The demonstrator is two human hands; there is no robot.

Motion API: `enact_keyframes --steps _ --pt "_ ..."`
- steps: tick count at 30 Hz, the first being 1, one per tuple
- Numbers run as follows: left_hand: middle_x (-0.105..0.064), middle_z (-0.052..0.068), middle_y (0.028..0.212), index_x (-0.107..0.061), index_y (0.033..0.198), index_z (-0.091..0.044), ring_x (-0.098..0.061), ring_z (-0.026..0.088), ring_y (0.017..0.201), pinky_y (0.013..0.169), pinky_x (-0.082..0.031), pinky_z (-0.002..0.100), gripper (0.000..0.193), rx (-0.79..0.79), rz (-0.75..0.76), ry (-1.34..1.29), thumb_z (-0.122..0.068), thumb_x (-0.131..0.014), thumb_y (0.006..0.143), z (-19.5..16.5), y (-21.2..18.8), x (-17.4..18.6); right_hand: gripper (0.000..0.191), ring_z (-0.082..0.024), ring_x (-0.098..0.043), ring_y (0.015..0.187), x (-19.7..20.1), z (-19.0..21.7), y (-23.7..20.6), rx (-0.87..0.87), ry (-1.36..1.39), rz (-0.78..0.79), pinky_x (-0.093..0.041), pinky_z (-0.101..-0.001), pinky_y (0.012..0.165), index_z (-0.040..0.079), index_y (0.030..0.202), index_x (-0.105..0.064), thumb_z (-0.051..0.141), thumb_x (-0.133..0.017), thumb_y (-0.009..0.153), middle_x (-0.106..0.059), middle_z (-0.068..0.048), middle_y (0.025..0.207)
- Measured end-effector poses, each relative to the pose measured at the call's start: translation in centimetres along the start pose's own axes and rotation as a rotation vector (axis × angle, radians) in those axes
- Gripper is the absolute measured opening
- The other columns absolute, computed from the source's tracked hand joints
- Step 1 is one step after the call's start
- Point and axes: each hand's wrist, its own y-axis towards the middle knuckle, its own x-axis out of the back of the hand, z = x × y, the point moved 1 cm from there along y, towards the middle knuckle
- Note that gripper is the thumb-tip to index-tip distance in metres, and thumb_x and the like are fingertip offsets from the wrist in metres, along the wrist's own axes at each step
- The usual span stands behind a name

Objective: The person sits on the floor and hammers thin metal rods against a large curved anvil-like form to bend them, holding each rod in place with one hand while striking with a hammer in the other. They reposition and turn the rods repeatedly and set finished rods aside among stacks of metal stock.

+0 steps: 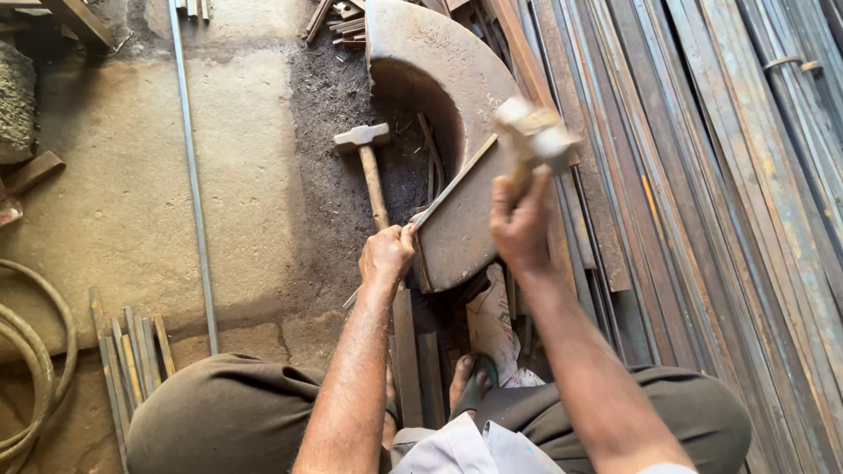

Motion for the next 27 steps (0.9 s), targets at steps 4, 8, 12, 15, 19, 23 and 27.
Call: enact_keyframes --steps 4,8,12,15,19,23,27 --pt "-0.074 0.022 0.097 -0.077 0.092 -0.012 -0.070 0.045 0.095 0.084 -0.055 0.053 0.046 -0.031 -0.043 -0.065 -0.051 -0.054 0.096 0.1 0.1 0.2 0.032 -0.033 -0.065 0.068 -2.2 -1.4 0.7 -0.217 -0.388 0.256 -0.055 -0.0506 0.059 0.008 0.118 -0.047 0.034 -0.062 0.108 -0.065 -0.015 0.076" --pt "-0.073 0.024 0.098 -0.077 0.092 -0.010 -0.068 0.046 0.096 0.085 -0.054 0.055 0.049 -0.051 -0.023 0.004 -0.053 -0.054 0.098 1.1 -0.4 0.3 0.026 -0.037 -0.073 0.077 -0.8 -0.8 1.6 0.020 -0.103 -0.032 -0.056 -0.0515 0.067 0.009 0.118 -0.054 0.030 -0.063 0.107 -0.070 -0.019 0.087" --pt "-0.072 0.024 0.097 -0.077 0.092 -0.010 -0.068 0.046 0.096 0.083 -0.054 0.056 0.050 0.014 0.016 -0.019 -0.054 -0.054 0.096 2.1 -1.1 0.1 0.047 -0.046 -0.068 0.087 -0.9 -1.6 0.1 0.093 -0.130 -0.112 -0.053 -0.0508 0.069 -0.002 0.135 -0.045 0.030 -0.063 0.106 -0.068 -0.027 0.097" --pt "-0.072 0.024 0.097 -0.077 0.093 -0.010 -0.068 0.046 0.096 0.083 -0.054 0.056 0.050 0.005 -0.008 0.000 -0.054 -0.054 0.097 2.2 -1.4 0.4 0.051 -0.050 -0.066 0.091 -2.5 -2.7 -0.4 -0.008 -0.347 0.088 -0.053 -0.0516 0.074 -0.003 0.134 -0.048 0.032 -0.069 0.103 -0.066 -0.032 0.100" --pt "-0.073 0.025 0.097 -0.078 0.096 -0.011 -0.069 0.046 0.097 0.084 -0.054 0.055 0.049 0.010 -0.014 -0.011 -0.053 -0.054 0.098 2.5 -2.1 0.8 0.042 -0.034 -0.072 0.093 -1.3 -1.9 1.4 -0.052 -0.043 -0.062 -0.057 -0.0458 0.079 -0.002 0.131 -0.055 0.031 -0.065 0.106 -0.071 -0.022 0.103" --pt "-0.073 0.024 0.096 -0.079 0.095 -0.013 -0.070 0.045 0.096 0.084 -0.055 0.054 0.047 0.066 0.023 -0.084 -0.054 -0.055 0.095 2.8 -3.4 0.8 0.039 -0.025 -0.066 0.074 0.3 0.0 1.8 -0.030 -0.036 -0.125 -0.055 -0.0424 0.066 -0.001 0.114 -0.055 0.037 -0.059 0.108 -0.064 -0.015 0.083" --pt "-0.073 0.023 0.097 -0.078 0.094 -0.012 -0.070 0.045 0.097 0.084 -0.055 0.055 0.049 0.077 0.027 -0.056 -0.054 -0.054 0.097 2.6 -4.2 1.3 0.037 -0.024 -0.065 0.061 -1.7 -1.1 1.2 -0.184 -0.363 0.156 -0.053 -0.0410 0.051 0.001 0.109 -0.054 0.038 -0.059 0.107 -0.060 -0.009 0.070"
